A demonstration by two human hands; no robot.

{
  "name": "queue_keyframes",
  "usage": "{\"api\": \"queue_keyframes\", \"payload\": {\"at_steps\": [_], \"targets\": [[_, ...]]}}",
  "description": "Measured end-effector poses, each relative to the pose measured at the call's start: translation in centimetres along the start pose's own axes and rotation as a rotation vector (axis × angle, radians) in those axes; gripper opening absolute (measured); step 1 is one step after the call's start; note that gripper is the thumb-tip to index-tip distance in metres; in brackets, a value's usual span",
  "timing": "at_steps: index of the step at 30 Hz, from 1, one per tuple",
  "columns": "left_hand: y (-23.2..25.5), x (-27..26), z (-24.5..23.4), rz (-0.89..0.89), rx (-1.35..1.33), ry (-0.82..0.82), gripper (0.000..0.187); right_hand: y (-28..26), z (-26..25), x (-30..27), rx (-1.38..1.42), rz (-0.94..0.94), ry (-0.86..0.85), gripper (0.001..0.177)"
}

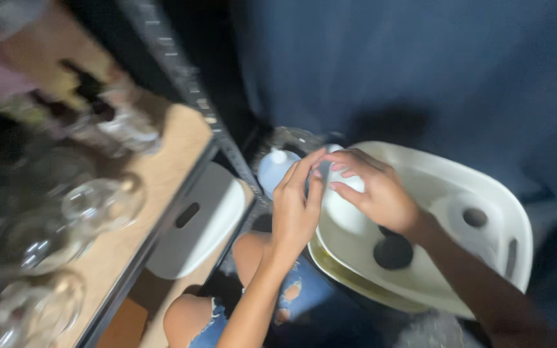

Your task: The person organizes spa supplies by placing small pump bottles, black jars, and rolls of paper onto shelves and into a basket.

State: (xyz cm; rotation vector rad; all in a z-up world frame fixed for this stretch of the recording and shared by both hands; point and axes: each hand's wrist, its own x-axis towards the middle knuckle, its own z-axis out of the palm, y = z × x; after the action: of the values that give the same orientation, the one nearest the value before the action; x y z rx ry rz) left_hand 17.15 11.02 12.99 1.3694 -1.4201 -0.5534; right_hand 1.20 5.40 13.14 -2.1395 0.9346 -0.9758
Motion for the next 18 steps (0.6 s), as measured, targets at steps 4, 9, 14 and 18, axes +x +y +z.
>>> {"api": "queue_keyframes", "payload": {"at_steps": [4, 9, 14, 18], "targets": [[-0.8, 0.4, 4.6, -0.003, 0.017, -0.227, 0.036, 3.7, -4.3, -4.3, -0.113, 0.104, 0.019, 0.041], [-1.2, 1.2, 12.4, -0.117, 0.251, -0.726, 0.041, 5.9, -9.3, -7.7, -0.269, 0.822, -0.142, 0.042], [-14.7, -2.0, 26.2, -0.262, 0.299, -1.012, 0.014, 14.2, -6.2, -13.4, -0.257, 0.865, -0.353, 0.043], [-26.0, -5.5, 34.8, -0.513, 0.259, -1.128, 0.018, 25.8, 0.1, -20.6, -0.315, 0.744, -0.598, 0.06]]}}
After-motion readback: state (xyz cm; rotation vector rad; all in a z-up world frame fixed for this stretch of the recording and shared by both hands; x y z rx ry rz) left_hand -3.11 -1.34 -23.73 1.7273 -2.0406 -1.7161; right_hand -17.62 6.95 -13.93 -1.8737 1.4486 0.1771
